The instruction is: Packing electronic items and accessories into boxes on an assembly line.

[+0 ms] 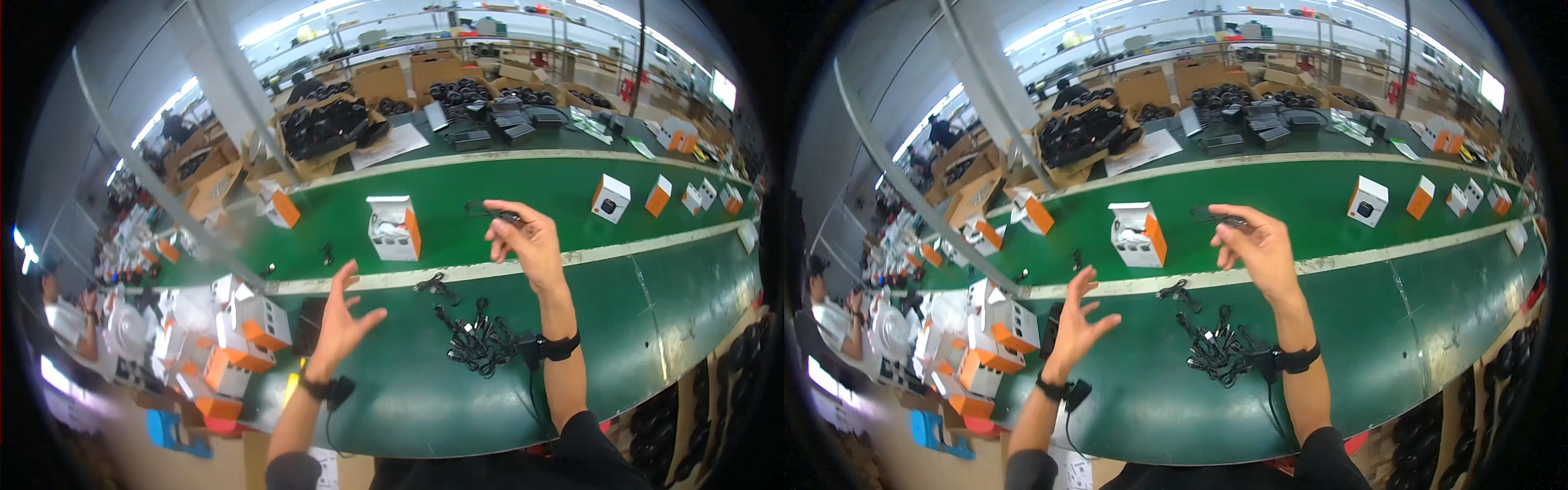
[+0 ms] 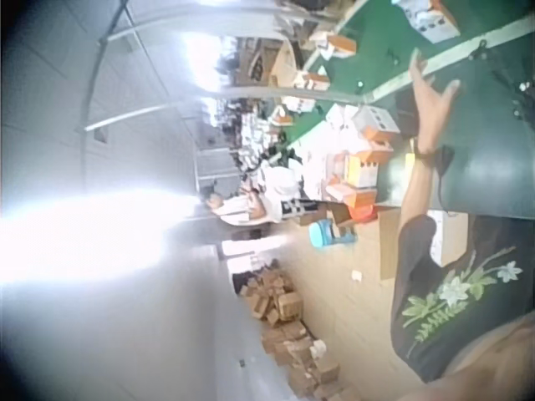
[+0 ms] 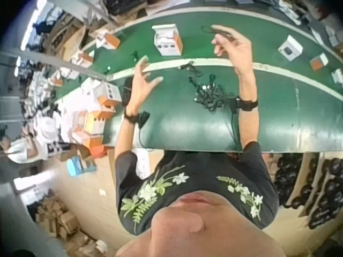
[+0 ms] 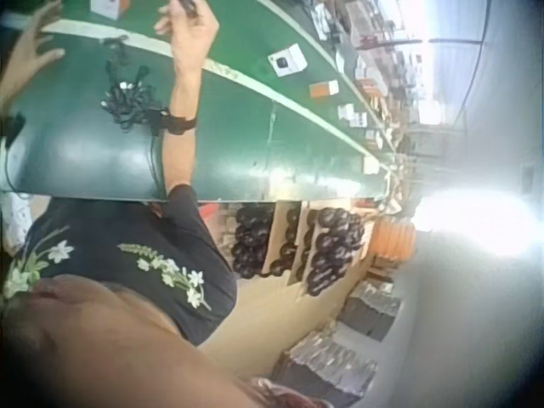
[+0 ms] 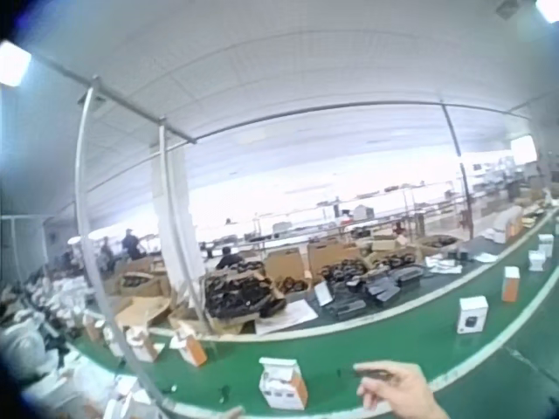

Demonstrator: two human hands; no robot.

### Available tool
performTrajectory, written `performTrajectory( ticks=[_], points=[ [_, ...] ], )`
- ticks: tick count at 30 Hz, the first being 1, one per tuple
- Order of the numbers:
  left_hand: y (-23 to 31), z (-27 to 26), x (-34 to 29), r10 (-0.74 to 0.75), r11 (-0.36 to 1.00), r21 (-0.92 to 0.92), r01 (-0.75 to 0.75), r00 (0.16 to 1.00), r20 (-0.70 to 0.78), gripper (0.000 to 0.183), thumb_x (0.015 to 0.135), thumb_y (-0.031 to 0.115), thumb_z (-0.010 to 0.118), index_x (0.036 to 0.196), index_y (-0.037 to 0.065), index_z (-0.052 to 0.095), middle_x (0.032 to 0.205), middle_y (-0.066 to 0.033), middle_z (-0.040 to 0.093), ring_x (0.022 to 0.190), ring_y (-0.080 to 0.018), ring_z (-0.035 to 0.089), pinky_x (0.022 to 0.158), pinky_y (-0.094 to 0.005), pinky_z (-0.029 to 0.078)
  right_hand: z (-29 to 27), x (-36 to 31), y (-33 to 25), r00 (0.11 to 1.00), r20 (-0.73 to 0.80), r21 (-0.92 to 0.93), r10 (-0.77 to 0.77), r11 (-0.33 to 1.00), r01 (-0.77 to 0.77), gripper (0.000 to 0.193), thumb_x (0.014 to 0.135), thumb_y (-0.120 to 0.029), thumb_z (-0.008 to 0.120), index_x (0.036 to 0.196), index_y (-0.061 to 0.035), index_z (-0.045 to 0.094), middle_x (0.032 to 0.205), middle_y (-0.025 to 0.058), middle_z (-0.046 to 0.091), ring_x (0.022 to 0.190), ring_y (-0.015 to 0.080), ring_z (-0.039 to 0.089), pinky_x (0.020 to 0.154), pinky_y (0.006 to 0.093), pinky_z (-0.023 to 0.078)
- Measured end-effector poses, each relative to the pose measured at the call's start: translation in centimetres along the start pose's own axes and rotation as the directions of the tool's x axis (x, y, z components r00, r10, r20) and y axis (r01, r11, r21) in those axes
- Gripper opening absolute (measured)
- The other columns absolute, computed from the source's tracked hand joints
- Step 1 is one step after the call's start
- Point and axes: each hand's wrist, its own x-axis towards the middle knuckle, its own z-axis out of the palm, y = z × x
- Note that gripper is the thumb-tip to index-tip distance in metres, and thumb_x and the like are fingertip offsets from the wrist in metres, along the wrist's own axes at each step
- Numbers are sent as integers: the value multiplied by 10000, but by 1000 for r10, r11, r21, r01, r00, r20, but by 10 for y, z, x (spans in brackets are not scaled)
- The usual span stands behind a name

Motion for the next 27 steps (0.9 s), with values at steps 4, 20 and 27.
performTrajectory(
  ticks=[4,20,27],
  points=[
    [-78,14,131,-34,999,2,34,999,38,1372,664,218,1050,1707,34,177,1719,-273,338,1544,-442,413,1220,-544,441,-8,-13,-19,999,13,43,30,999,-31,313,1057,-75,679,1357,4,716,966,90,725,696,128,696,613,270,591],
    [2,23,-42,-144,978,-187,89,942,-304,770,643,116,1056,1280,-26,646,1201,-112,745,1121,-187,729,942,-373,635,89,-80,-57,817,557,-473,-151,751,461,282,897,-25,808,1165,-34,721,1027,104,730,962,290,707,774,409,585],
    [5,16,-137,-301,943,-259,210,871,-388,745,656,109,1050,1269,-20,647,1175,-91,745,1096,-166,716,888,-347,644,165,-106,37,625,744,-485,-236,454,748,390,769,-82,825,1152,-61,755,1144,78,697,1273,350,585,1134,564,440]
  ],
)
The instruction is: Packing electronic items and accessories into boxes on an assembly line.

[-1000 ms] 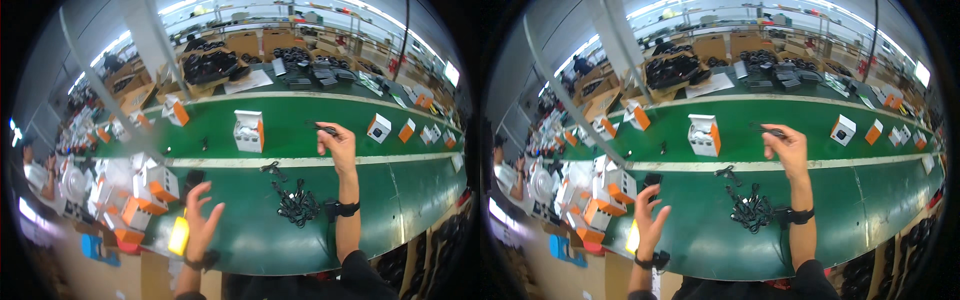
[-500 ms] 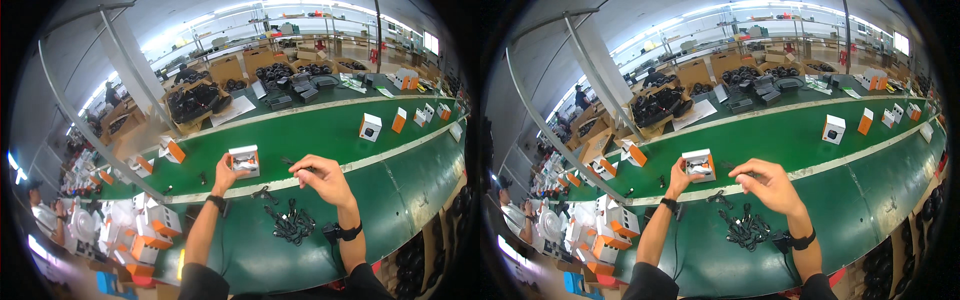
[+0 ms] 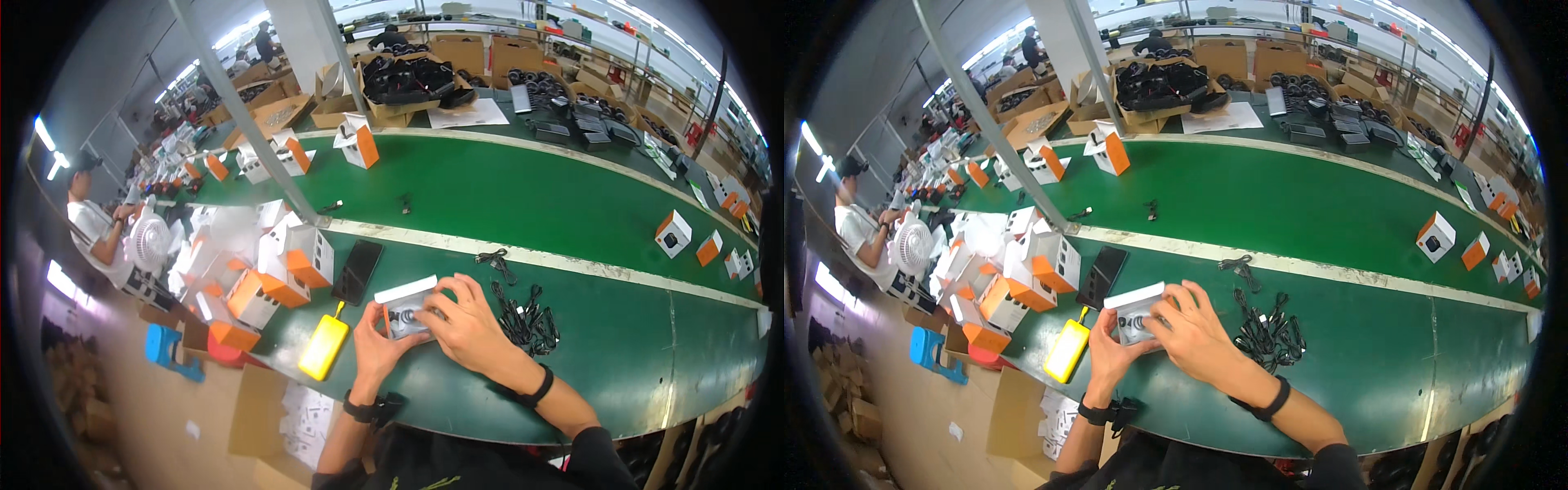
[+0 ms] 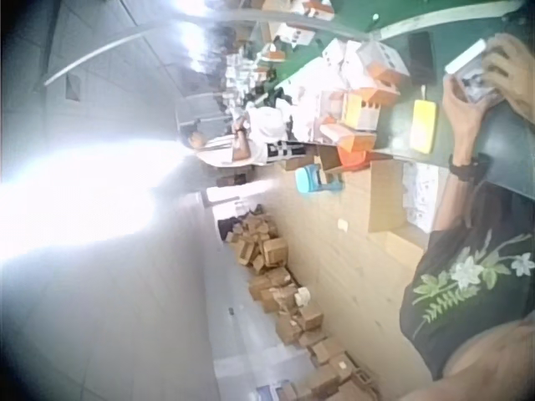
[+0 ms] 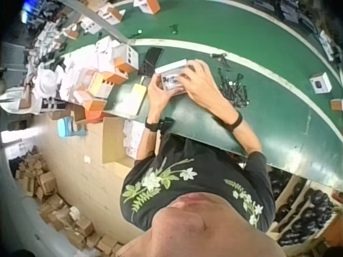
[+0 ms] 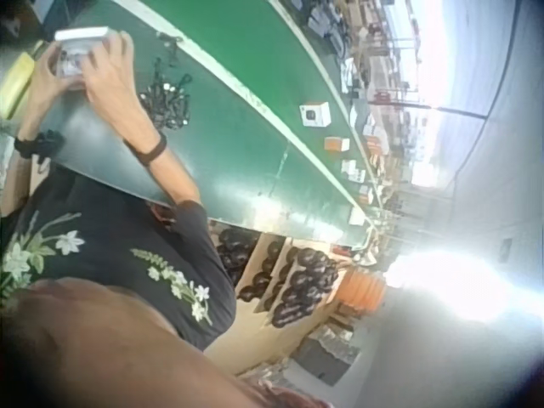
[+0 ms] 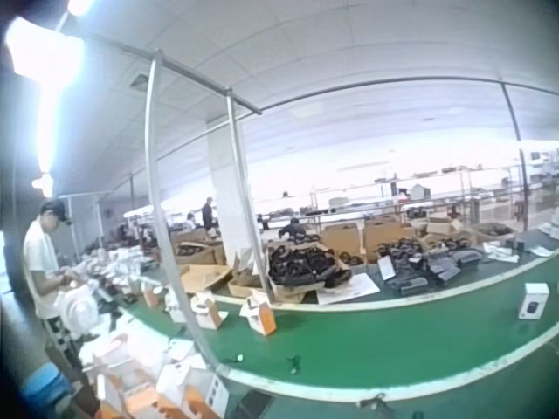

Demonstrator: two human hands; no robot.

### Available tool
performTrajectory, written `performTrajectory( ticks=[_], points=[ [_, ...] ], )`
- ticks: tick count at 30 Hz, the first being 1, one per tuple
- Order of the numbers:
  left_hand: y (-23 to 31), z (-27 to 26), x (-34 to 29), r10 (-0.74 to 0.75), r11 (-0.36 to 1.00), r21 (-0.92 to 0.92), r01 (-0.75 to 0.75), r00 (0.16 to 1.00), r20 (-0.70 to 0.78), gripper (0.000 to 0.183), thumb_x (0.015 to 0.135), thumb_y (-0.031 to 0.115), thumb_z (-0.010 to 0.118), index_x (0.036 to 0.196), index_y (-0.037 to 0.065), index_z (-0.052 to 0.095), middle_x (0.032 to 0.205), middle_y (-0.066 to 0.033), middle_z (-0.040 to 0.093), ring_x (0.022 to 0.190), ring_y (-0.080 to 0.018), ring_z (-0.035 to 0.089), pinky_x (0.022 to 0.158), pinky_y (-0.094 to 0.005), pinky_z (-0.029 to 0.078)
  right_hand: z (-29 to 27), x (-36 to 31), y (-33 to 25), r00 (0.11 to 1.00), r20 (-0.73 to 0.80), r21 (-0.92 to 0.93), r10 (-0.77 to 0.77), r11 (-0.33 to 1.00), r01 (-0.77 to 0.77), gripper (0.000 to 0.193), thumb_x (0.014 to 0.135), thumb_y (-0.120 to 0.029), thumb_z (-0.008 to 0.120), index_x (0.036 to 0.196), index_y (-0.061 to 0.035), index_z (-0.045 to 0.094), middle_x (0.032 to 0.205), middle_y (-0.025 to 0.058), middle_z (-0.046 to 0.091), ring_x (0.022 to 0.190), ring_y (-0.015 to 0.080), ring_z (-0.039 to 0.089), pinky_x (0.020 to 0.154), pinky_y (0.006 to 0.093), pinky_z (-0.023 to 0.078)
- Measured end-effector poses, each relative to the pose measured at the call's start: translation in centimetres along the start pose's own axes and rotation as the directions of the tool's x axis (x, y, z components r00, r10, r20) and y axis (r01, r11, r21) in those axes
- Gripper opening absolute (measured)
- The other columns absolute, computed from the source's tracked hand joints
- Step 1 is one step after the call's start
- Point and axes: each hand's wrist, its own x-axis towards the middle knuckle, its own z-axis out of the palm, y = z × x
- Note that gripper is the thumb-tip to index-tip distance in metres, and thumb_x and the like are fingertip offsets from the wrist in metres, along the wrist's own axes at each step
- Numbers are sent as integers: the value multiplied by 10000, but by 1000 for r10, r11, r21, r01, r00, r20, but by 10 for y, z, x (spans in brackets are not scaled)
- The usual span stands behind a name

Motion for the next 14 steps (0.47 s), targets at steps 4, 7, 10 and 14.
performTrajectory(
  ticks=[4,7,10,14],
  points=[
    [-7,-6,-10,-3,1000,3,3,999,39,828,653,154,1060,1344,-9,634,1239,-105,737,1154,-192,716,961,-382,629,29,9,-7,994,84,-195,71,979,-53,415,780,-136,785,1178,-21,762,1146,94,690,1298,378,565,1222,639,341],
    [-17,-15,-12,37,997,-71,-30,995,92,788,721,177,1031,1374,-8,630,1248,-94,734,1214,-189,695,1022,-387,595,29,10,-23,966,196,-346,171,934,-95,475,816,-160,754,1249,36,739,1213,145,653,1351,395,532,1245,677,299],
    [-29,-22,-7,35,921,-388,32,986,165,636,874,206,931,1395,-3,630,1264,-70,727,1265,-178,668,1074,-364,546,14,7,-32,946,256,-356,199,929,-99,533,867,-116,690,1370,60,688,1290,186,601,1365,394,519,1259,714,257],
    [-50,-26,6,-87,898,-398,187,963,255,642,1035,416,756,1501,15,570,1412,-68,662,1311,-197,631,1139,-337,466,8,2,-25,933,325,-275,152,960,-61,565,875,-84,680,1427,37,657,1330,187,594,1375,393,513,1249,741,253]
  ],
)
